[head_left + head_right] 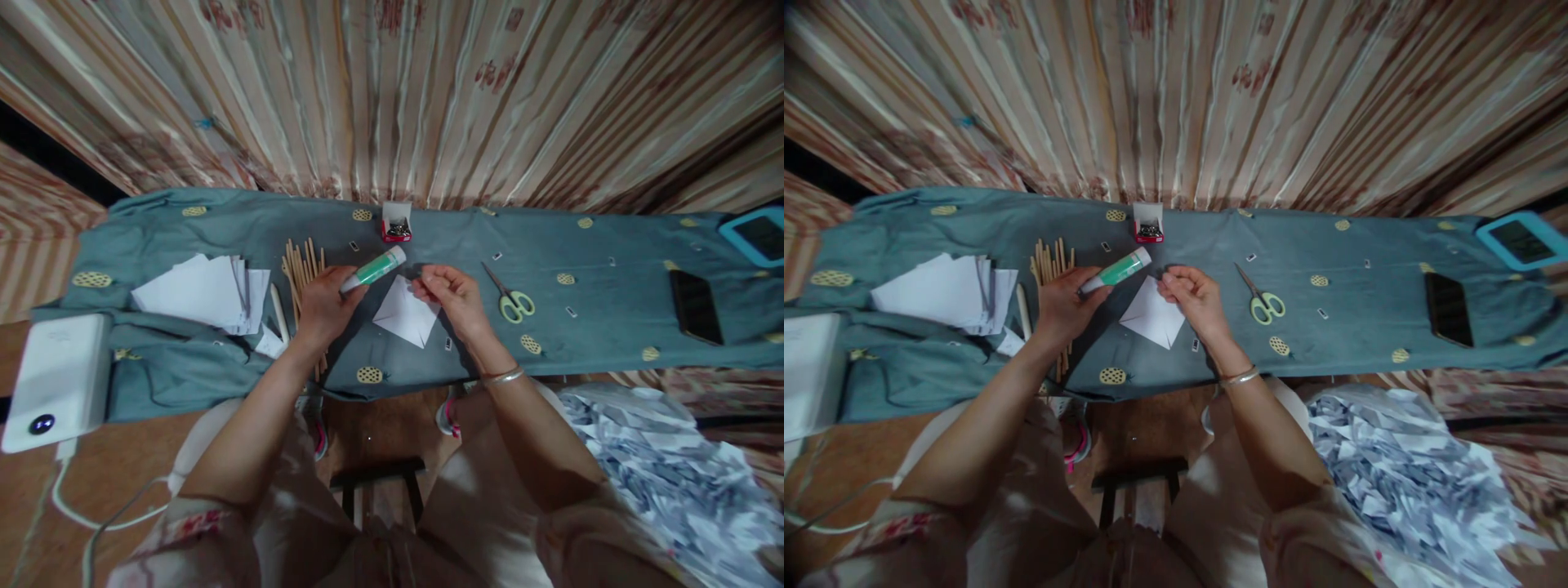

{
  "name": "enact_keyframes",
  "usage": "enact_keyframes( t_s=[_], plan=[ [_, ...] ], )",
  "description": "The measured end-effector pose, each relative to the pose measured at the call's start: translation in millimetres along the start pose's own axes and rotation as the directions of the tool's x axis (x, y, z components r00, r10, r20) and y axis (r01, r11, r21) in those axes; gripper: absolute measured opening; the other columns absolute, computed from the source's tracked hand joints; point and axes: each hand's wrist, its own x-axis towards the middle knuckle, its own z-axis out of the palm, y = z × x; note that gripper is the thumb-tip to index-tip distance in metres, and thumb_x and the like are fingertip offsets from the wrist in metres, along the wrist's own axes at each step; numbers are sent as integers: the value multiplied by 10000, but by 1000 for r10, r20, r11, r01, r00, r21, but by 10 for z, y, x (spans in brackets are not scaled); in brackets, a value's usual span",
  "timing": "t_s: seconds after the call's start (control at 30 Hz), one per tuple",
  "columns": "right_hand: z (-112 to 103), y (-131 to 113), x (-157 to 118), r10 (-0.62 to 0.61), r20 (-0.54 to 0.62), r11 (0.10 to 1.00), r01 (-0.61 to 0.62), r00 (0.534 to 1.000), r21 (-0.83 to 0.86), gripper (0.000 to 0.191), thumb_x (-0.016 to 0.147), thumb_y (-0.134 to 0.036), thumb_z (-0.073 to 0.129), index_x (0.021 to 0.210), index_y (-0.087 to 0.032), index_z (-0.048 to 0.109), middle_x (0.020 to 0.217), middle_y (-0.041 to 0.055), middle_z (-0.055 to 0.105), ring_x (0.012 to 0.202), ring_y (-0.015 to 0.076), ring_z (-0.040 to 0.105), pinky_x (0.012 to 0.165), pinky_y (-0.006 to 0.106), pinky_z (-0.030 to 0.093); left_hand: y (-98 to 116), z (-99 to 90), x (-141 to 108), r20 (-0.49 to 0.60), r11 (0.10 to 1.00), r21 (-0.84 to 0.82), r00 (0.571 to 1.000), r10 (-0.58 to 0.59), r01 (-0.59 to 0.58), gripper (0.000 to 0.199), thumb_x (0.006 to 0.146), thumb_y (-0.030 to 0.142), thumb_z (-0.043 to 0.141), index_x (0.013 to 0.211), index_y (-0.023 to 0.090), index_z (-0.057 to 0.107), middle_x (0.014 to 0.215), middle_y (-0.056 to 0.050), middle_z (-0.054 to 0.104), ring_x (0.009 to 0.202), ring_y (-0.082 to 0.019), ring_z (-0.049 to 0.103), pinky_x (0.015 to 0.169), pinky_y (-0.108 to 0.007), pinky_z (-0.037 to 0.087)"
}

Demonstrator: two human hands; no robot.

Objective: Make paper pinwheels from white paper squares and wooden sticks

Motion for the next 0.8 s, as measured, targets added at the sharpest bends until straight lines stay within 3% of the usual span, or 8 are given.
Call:
enact_keyframes(
  t_s=[0.07,0.13,0.23,0.37,0.47,0.57,0.63,0.8],
  plan=[
    [-163,16,-26,-88,-25,988,84,996,-132,411,674,-556,800,870,-211,695,749,3,747,679,145,692,702,300,578,-75,12,47,3,996,85,1000,-1,1,279,870,330,624,1081,161,690,969,-78,712,891,-238,668,829,-362,521],
    [-297,29,-83,-200,-8,917,185,980,-353,310,778,-501,728,885,-211,709,801,21,754,737,176,700,760,348,577,-131,28,88,26,987,159,1000,-5,1,298,874,328,607,1107,156,681,1016,-100,708,958,-265,662,861,-387,517],
    [-414,32,-199,-346,163,687,368,924,-626,184,899,-357,611,959,-228,728,1005,51,763,948,225,701,921,417,541,-154,25,133,82,970,242,996,-16,-5,297,882,302,592,1118,144,677,1054,-128,701,1035,-301,642,915,-428,505],
    [-457,39,-329,-392,374,492,536,840,-686,208,946,-255,540,1047,-225,719,1138,79,735,1106,243,659,1008,451,511,-25,-17,84,31,966,228,992,118,-122,452,871,367,644,1252,127,599,1275,-162,622,1203,-336,548,1040,-487,434],
    [-467,64,-391,-385,433,434,574,815,-694,242,963,-229,504,1099,-215,703,1204,99,708,1150,242,638,1025,465,510,161,8,-87,65,933,128,941,332,-337,497,875,471,651,1261,166,581,1281,-132,615,1198,-309,542,1035,-473,439],
    [-477,96,-441,-373,462,406,589,805,-699,267,971,-214,481,1142,-210,685,1250,109,686,1189,238,620,1052,475,497,322,96,-284,226,847,21,827,514,-532,387,913,444,614,1162,148,627,1165,-130,666,1080,-280,587,925,-426,499],
    [-484,117,-470,-362,473,398,592,803,-700,273,967,-207,480,1152,-202,680,1260,118,680,1206,239,609,1062,476,493,379,156,-362,275,822,30,795,541,-569,300,934,376,596,1117,143,644,1107,-121,681,1027,-264,598,873,-399,509],
    [-489,158,-507,-343,476,397,585,810,-707,279,938,-185,494,1148,-205,678,1277,117,669,1216,251,598,1073,499,483,386,230,-374,285,786,96,774,566,-611,191,975,282,537,1013,153,672,982,-78,707,925,-212,620,814,-338,511]
  ],
)
